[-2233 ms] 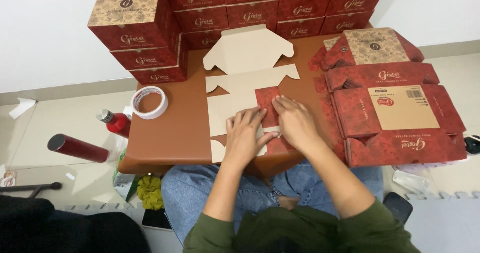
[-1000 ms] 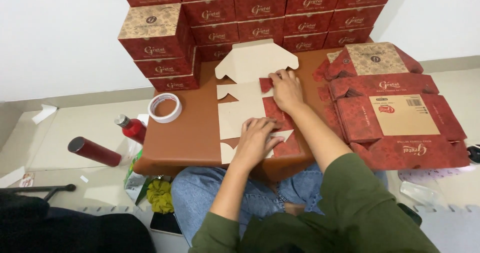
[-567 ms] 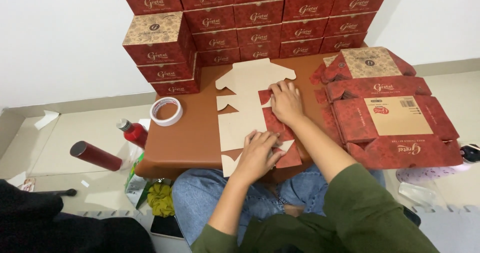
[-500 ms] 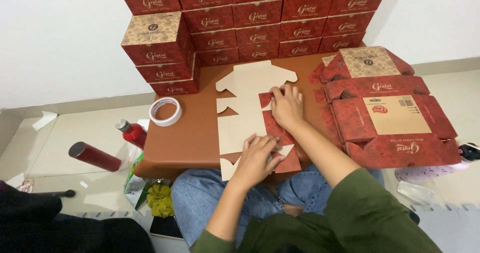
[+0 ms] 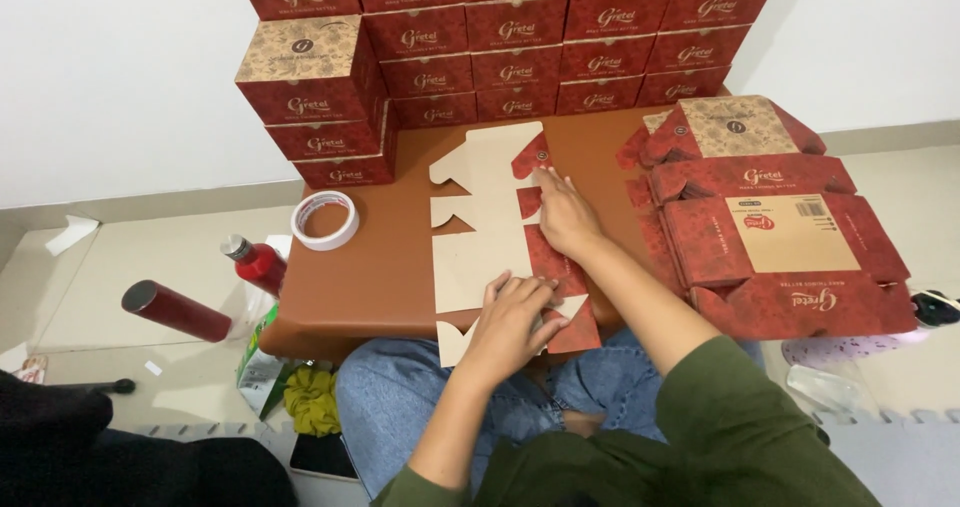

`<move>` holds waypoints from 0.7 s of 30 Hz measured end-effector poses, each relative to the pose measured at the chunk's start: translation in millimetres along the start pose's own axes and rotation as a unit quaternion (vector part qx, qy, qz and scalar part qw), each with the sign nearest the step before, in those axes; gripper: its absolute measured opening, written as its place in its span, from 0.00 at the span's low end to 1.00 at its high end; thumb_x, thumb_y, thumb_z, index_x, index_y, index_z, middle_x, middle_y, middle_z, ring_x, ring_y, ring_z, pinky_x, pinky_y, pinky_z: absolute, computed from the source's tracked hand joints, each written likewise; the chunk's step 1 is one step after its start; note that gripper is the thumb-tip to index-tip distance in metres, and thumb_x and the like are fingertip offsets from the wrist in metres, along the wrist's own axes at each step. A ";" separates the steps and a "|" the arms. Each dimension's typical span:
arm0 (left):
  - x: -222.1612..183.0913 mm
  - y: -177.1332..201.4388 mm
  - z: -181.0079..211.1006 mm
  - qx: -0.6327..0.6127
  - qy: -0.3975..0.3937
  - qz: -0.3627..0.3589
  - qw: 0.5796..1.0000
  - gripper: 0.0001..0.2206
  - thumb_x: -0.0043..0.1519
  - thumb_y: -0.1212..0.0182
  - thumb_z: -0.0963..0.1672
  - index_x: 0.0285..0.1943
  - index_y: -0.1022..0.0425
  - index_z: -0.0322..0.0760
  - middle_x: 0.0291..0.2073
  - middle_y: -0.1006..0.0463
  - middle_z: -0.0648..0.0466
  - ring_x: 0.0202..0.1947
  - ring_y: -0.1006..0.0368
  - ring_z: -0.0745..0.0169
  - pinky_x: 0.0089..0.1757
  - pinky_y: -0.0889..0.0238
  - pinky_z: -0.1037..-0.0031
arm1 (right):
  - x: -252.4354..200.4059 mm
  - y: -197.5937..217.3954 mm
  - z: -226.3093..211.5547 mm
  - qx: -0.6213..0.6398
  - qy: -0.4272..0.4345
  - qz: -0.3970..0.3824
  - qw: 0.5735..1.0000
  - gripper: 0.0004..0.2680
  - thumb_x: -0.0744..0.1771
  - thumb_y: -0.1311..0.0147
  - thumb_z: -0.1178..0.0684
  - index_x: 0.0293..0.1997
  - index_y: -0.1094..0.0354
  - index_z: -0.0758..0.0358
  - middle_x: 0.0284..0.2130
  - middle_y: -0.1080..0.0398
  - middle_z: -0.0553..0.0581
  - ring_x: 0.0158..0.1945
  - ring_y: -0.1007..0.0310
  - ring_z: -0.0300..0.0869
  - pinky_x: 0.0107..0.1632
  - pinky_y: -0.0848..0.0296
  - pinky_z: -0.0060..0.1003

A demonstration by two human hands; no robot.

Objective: Folding and assembling cardboard boxes from flat templates on a production floor.

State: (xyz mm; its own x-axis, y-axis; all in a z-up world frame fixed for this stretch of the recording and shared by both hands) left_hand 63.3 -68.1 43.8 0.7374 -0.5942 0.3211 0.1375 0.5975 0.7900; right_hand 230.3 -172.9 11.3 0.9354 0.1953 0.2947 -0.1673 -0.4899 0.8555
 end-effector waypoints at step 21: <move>0.9 1.1 -1.1 0.015 -0.019 0.022 0.999 0.11 0.61 0.37 0.49 0.47 0.27 0.44 0.52 0.24 0.52 0.59 0.33 0.53 0.62 0.54 0.48 | 103.6 -47.6 51.2 -0.062 -0.069 -0.082 0.992 0.24 0.72 0.68 0.45 0.77 0.58 0.67 0.76 0.62 0.67 0.79 0.67 0.52 0.76 0.68 0.54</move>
State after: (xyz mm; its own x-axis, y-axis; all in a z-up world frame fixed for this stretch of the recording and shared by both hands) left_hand 64.9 -67.4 44.3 0.7171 -0.5874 0.3751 0.0852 0.6081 0.7893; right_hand 351.2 -172.9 -20.7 0.9856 0.1411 0.0929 -0.0380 -0.3505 0.9358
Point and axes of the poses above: each hand's wrist, its own x-axis towards the middle knuckle, its own y-axis out of the back of the hand, z = x × y, the point moved 10 cm from there along x, towards the middle knuckle
